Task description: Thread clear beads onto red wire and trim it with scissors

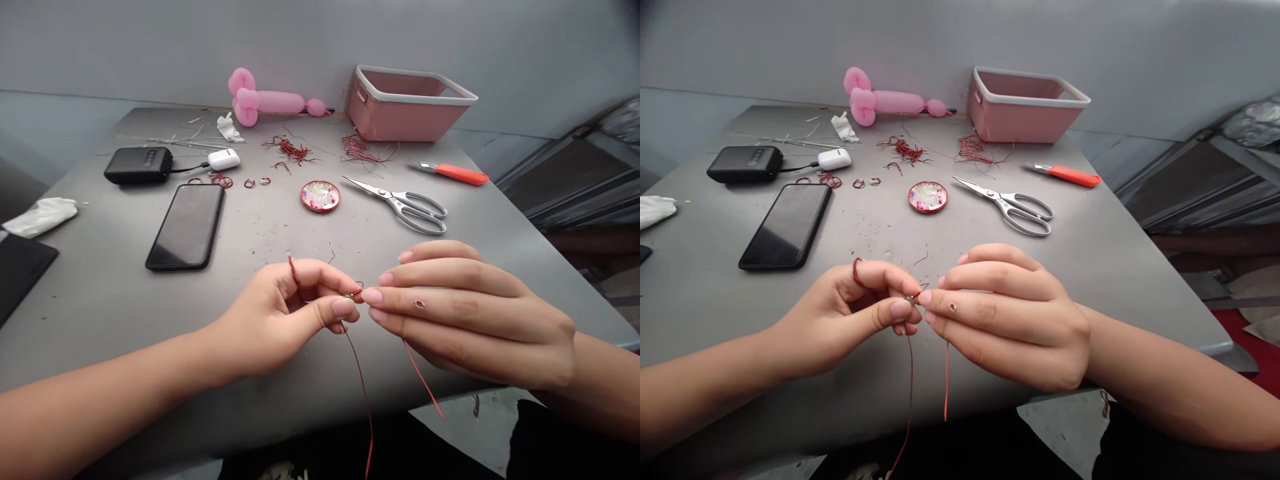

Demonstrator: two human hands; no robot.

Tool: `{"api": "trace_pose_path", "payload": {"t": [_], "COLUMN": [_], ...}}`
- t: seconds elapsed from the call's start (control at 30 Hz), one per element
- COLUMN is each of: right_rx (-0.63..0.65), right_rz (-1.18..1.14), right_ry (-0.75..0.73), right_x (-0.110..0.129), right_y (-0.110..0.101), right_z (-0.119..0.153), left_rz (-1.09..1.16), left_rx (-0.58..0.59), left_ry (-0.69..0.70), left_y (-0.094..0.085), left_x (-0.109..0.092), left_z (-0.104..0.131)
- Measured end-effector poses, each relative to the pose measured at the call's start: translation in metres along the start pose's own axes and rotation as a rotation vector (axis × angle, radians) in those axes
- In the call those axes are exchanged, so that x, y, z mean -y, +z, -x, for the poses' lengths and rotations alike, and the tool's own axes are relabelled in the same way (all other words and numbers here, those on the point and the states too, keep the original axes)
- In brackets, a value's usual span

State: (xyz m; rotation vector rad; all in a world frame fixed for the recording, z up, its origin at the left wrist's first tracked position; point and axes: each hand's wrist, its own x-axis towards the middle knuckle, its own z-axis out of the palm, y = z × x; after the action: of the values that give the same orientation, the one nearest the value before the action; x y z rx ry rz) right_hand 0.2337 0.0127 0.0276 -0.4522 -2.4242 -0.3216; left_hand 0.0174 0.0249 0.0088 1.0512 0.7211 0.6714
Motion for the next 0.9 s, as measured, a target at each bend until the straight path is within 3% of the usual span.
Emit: {"api": "trace_pose_path", "payload": {"t": [0.1, 0.2, 0.4, 0.57, 0.73, 0.9], "right_rx": [0.039, -0.009, -0.051, 0.064, 0.225, 0.244], "right_rz": [0.027, -0.028, -0.611, -0.71, -0.786, -0.831], "right_ry": [-0.005, 0.035, 0.294, 0.481, 0.519, 0.533], "right_x": [0.0, -0.004, -0.013, -0.012, -0.018, -0.02], "right_y": [-0.001, 0.005, 0.017, 0.021, 0.017, 0.017], "right_z": [0.001, 0.003, 0.005, 0.006, 0.005, 0.005], "left_rz": [0.033, 0.016, -0.285, -0.527, -0.507, -0.446], "left_rx": [-0.001, -0.035, -0.001, 0.041, 0.025, 0.051], "left_ry": [-0.023, 0.014, 0.204, 0.379, 0.324, 0.26], "left_y": [-0.001, -0.004, -0.011, -0.014, -0.012, -0.01], "left_x": [0.0, 0.001, 0.005, 0.01, 0.008, 0.006], "left_z": [-0.001, -0.003, -0.005, -0.002, -0.001, -0.002]}}
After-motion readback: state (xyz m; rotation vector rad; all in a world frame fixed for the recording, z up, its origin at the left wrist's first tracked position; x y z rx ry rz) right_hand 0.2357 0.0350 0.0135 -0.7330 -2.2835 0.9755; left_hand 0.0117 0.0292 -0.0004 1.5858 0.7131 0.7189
